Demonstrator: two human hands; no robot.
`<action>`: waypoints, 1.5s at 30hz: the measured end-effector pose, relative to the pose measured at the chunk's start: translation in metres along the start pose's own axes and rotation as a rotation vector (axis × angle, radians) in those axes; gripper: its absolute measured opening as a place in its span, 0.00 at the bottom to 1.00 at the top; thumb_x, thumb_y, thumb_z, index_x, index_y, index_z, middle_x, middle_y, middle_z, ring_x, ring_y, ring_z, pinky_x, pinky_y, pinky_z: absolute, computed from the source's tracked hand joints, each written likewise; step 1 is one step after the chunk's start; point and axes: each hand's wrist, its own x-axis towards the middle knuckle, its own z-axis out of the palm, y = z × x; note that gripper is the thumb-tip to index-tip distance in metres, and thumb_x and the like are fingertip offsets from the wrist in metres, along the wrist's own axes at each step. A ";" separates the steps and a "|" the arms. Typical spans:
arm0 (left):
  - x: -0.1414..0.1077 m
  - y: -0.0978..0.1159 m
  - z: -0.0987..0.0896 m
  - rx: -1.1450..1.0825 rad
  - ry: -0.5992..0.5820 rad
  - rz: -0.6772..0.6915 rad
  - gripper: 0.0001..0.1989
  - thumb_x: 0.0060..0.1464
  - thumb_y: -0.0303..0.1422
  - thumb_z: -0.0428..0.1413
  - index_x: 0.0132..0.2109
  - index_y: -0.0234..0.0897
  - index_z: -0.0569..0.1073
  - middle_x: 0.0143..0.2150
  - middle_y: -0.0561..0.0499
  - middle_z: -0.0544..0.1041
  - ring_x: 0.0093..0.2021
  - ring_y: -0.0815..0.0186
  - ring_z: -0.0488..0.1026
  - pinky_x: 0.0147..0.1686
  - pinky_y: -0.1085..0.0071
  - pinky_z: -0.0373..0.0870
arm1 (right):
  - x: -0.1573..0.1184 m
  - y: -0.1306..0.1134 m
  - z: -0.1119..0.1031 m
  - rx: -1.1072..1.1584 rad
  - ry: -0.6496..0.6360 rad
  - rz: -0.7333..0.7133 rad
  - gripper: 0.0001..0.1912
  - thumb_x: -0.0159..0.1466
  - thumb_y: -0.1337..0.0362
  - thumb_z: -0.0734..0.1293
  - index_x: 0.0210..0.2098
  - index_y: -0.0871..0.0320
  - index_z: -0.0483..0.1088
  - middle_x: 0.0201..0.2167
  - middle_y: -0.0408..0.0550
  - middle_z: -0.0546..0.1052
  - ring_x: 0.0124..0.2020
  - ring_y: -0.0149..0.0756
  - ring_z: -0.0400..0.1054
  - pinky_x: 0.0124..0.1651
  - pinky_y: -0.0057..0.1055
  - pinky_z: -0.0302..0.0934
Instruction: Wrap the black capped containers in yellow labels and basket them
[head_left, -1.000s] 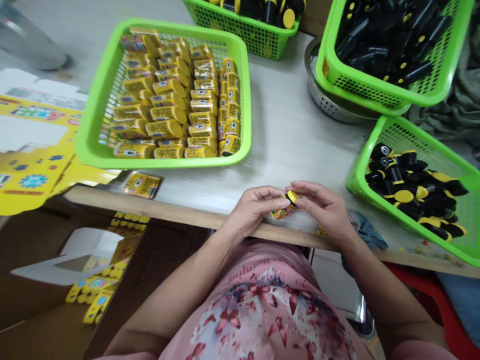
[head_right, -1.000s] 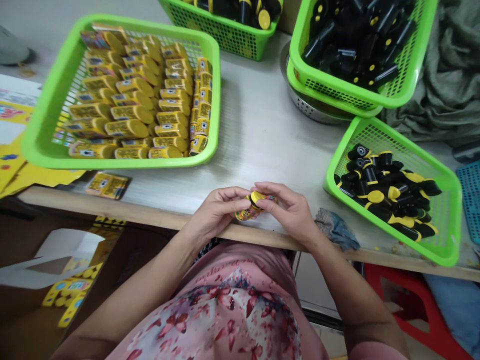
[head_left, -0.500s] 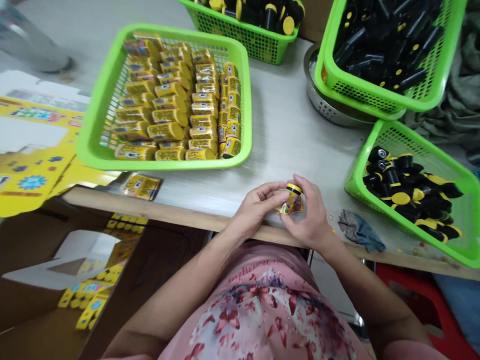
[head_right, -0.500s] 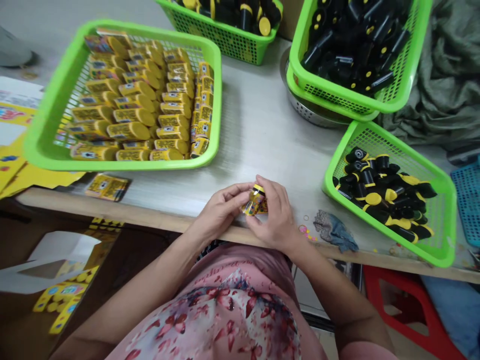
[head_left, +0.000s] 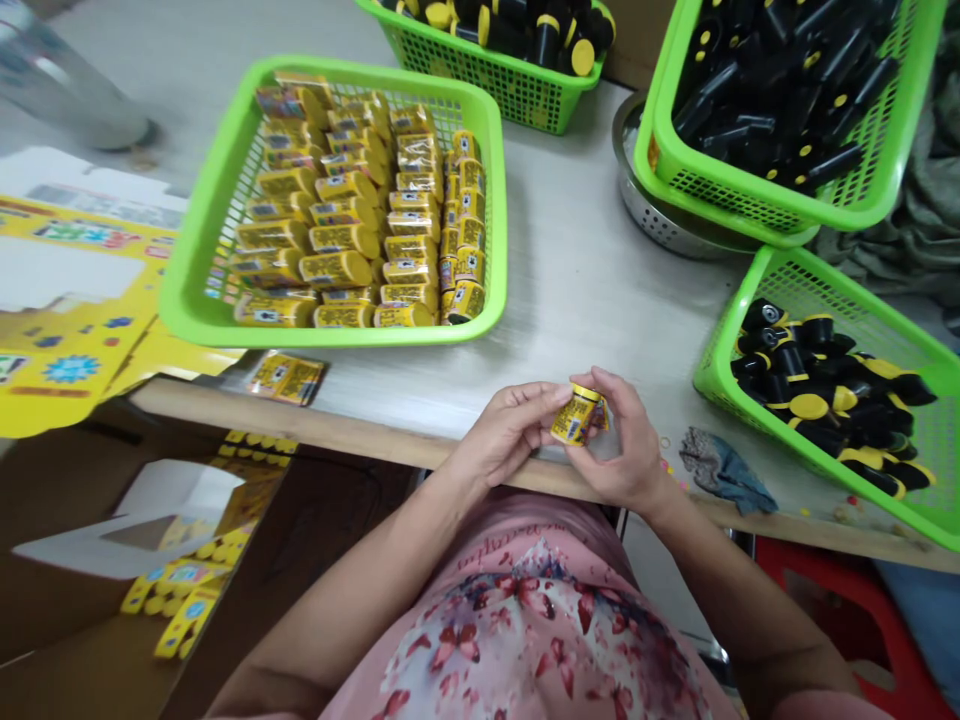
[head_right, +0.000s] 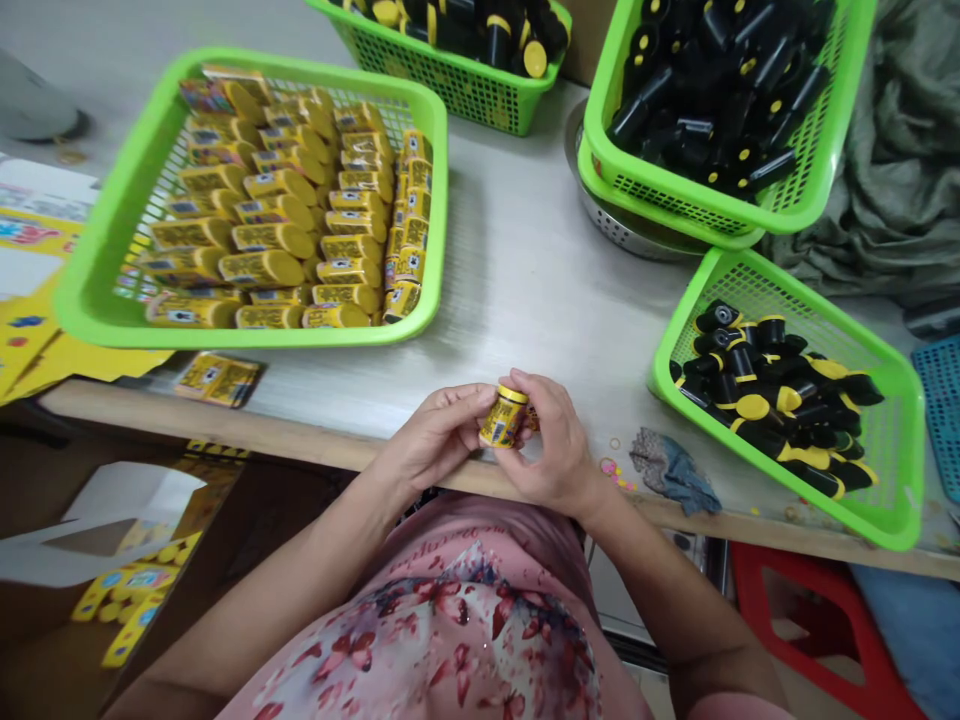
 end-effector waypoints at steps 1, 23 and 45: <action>0.000 0.000 0.000 0.000 -0.033 -0.013 0.21 0.44 0.44 0.70 0.39 0.31 0.82 0.36 0.40 0.84 0.35 0.56 0.82 0.39 0.65 0.77 | -0.001 0.000 0.000 -0.002 0.003 0.001 0.42 0.60 0.71 0.67 0.69 0.51 0.46 0.53 0.56 0.74 0.54 0.48 0.72 0.53 0.49 0.72; -0.001 -0.004 0.009 0.207 0.294 0.272 0.26 0.36 0.37 0.73 0.45 0.36 0.80 0.34 0.51 0.83 0.37 0.63 0.79 0.43 0.67 0.74 | -0.001 0.005 0.004 -0.105 -0.050 -0.036 0.41 0.65 0.69 0.65 0.71 0.49 0.42 0.55 0.56 0.74 0.56 0.48 0.71 0.56 0.51 0.69; -0.029 0.010 -0.043 0.377 0.079 0.255 0.31 0.40 0.42 0.71 0.52 0.38 0.78 0.50 0.42 0.79 0.48 0.57 0.74 0.47 0.63 0.71 | 0.225 0.020 0.026 0.030 -0.183 -0.089 0.11 0.65 0.62 0.67 0.45 0.54 0.76 0.45 0.52 0.80 0.44 0.41 0.75 0.50 0.44 0.73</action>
